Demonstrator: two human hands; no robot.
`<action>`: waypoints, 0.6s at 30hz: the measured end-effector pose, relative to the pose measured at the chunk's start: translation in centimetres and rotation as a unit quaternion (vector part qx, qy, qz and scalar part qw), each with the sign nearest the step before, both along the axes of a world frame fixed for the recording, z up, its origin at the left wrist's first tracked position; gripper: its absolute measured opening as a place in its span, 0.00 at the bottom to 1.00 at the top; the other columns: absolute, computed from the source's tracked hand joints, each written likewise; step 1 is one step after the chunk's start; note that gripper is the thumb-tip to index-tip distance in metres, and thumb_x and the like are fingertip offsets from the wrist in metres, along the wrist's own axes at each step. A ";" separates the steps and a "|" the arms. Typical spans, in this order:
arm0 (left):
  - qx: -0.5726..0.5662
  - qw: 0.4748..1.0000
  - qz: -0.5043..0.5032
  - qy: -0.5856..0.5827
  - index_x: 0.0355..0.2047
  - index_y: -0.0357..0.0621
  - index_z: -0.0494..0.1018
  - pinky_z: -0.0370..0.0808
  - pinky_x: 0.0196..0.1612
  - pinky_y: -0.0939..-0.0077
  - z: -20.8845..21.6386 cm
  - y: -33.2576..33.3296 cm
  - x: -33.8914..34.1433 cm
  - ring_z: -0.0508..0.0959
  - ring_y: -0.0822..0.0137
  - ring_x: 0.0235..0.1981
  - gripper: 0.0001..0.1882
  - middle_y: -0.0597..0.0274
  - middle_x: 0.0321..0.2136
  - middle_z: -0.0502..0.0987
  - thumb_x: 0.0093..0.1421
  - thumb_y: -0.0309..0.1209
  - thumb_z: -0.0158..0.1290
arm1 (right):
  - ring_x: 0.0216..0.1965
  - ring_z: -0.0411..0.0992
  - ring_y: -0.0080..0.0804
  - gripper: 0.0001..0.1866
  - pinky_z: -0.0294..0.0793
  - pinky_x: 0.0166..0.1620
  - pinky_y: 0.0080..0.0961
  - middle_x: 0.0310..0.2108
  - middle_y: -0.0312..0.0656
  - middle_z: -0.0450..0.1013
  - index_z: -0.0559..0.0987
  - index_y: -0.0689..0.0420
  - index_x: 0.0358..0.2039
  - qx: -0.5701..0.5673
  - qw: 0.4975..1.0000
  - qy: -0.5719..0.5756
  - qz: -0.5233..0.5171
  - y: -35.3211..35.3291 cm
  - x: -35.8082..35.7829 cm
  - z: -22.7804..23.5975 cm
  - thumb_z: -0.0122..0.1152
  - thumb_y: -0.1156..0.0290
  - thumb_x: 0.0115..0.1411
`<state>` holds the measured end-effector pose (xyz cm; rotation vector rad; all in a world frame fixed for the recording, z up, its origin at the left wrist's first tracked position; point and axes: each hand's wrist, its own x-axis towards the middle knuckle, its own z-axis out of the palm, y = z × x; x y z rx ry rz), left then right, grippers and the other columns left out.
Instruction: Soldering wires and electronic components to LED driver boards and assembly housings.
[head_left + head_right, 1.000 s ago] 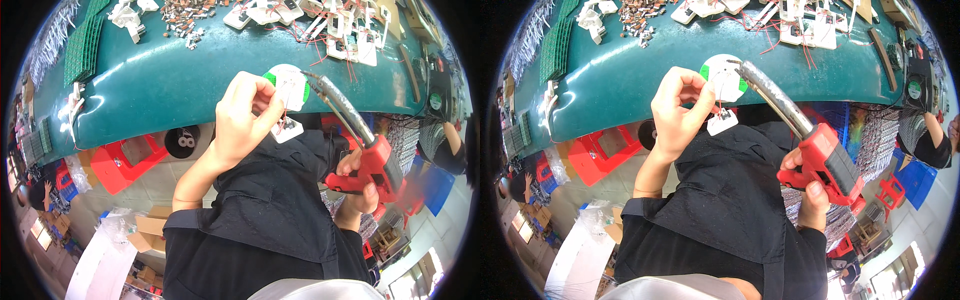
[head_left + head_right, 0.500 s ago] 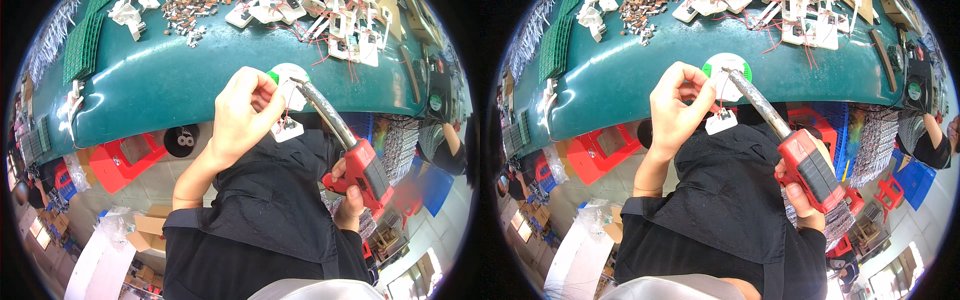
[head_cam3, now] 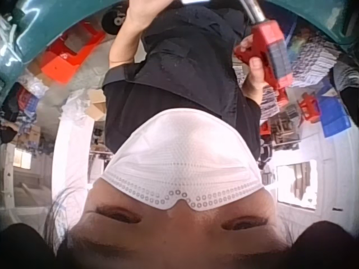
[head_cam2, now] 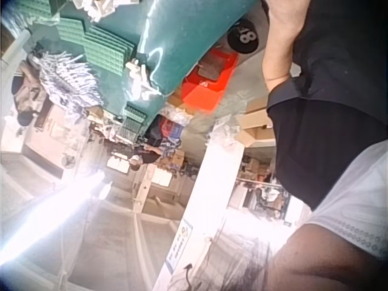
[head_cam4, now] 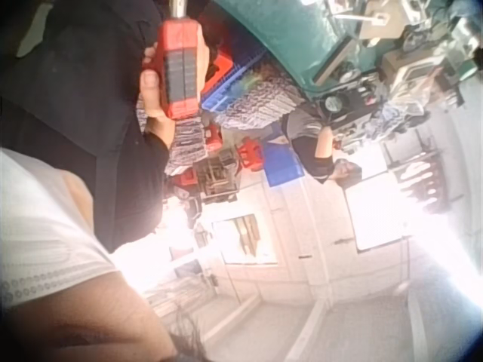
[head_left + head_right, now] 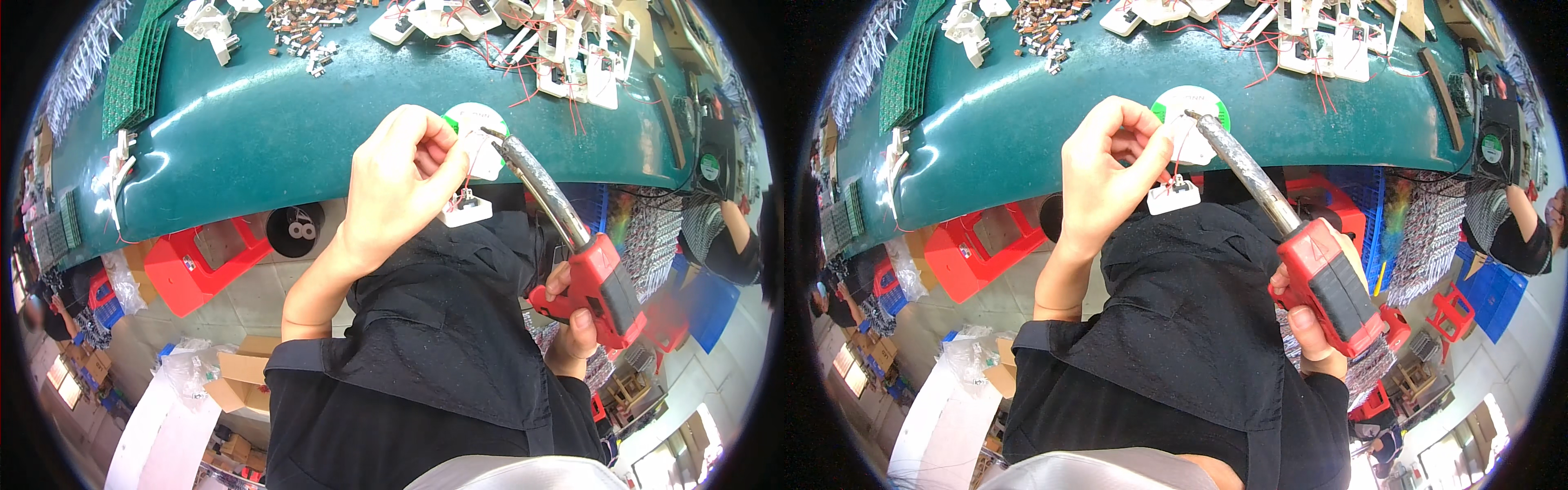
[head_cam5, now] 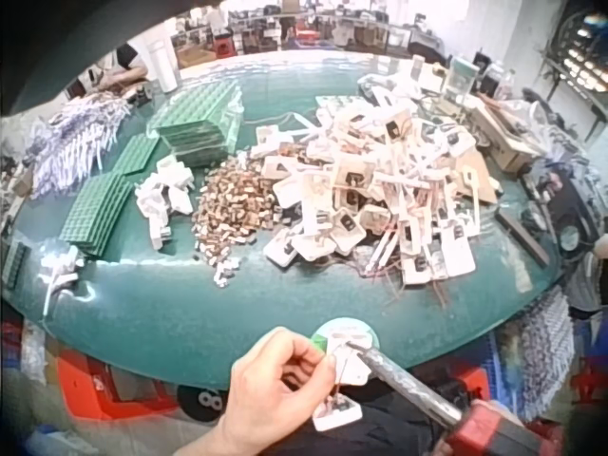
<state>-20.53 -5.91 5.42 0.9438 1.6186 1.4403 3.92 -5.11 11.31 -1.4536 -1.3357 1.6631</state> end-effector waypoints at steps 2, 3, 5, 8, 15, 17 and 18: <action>-0.004 1.000 -0.004 0.006 0.28 0.35 0.70 0.74 0.24 0.83 0.1 0.1 -0.1 0.76 0.77 0.20 0.07 0.62 0.25 0.72 0.54 0.23 0.58 | 0.30 0.74 0.28 0.48 0.73 0.36 0.24 0.30 0.40 0.72 0.66 0.65 0.51 0.005 1.000 -0.004 0.017 0.0 0.2 -0.3 0.72 0.43 0.37; -0.004 1.000 -0.007 0.014 0.27 0.35 0.70 0.73 0.24 0.83 0.1 0.1 -0.1 0.76 0.77 0.20 0.08 0.62 0.24 0.72 0.54 0.24 0.58 | 0.30 0.74 0.28 0.49 0.74 0.36 0.24 0.31 0.40 0.72 0.65 0.65 0.53 0.007 1.000 -0.005 0.011 -0.1 0.1 -0.4 0.72 0.43 0.38; -0.005 1.000 -0.008 0.023 0.27 0.35 0.70 0.73 0.24 0.83 0.3 0.1 -0.2 0.75 0.77 0.19 0.08 0.62 0.24 0.73 0.54 0.24 0.59 | 0.31 0.74 0.28 0.51 0.74 0.36 0.24 0.31 0.40 0.72 0.65 0.66 0.54 0.008 1.000 -0.007 0.007 -0.1 0.0 -0.4 0.72 0.44 0.38; -0.012 1.000 -0.011 0.023 0.27 0.36 0.70 0.73 0.23 0.83 0.5 0.0 -0.3 0.76 0.76 0.19 0.08 0.62 0.24 0.73 0.55 0.25 0.59 | 0.31 0.74 0.27 0.52 0.74 0.36 0.23 0.32 0.40 0.73 0.63 0.66 0.57 0.005 1.000 -0.012 0.019 -0.1 0.2 -0.5 0.72 0.44 0.39; -0.002 0.998 -0.029 0.057 0.30 0.35 0.71 0.70 0.23 0.89 0.3 0.1 -0.5 0.75 0.81 0.20 0.05 0.66 0.23 0.75 0.55 0.21 0.57 | 0.31 0.74 0.26 0.49 0.74 0.36 0.22 0.33 0.40 0.73 0.65 0.66 0.56 0.033 0.998 -0.014 0.051 0.1 0.3 -0.8 0.72 0.46 0.40; 0.001 0.997 -0.032 0.064 0.29 0.35 0.71 0.70 0.23 0.89 0.4 0.1 -0.5 0.75 0.81 0.20 0.05 0.66 0.23 0.75 0.55 0.21 0.57 | 0.31 0.74 0.26 0.48 0.74 0.36 0.22 0.33 0.39 0.73 0.66 0.65 0.55 0.040 0.997 -0.015 0.061 0.1 0.2 -0.6 0.72 0.46 0.41; -0.004 0.998 -0.033 0.054 0.29 0.35 0.71 0.70 0.23 0.89 0.5 0.1 -0.5 0.75 0.81 0.20 0.05 0.66 0.23 0.75 0.55 0.21 0.57 | 0.31 0.74 0.26 0.47 0.74 0.36 0.22 0.33 0.39 0.73 0.66 0.65 0.55 0.034 0.998 -0.018 0.057 0.1 0.0 -0.4 0.72 0.47 0.41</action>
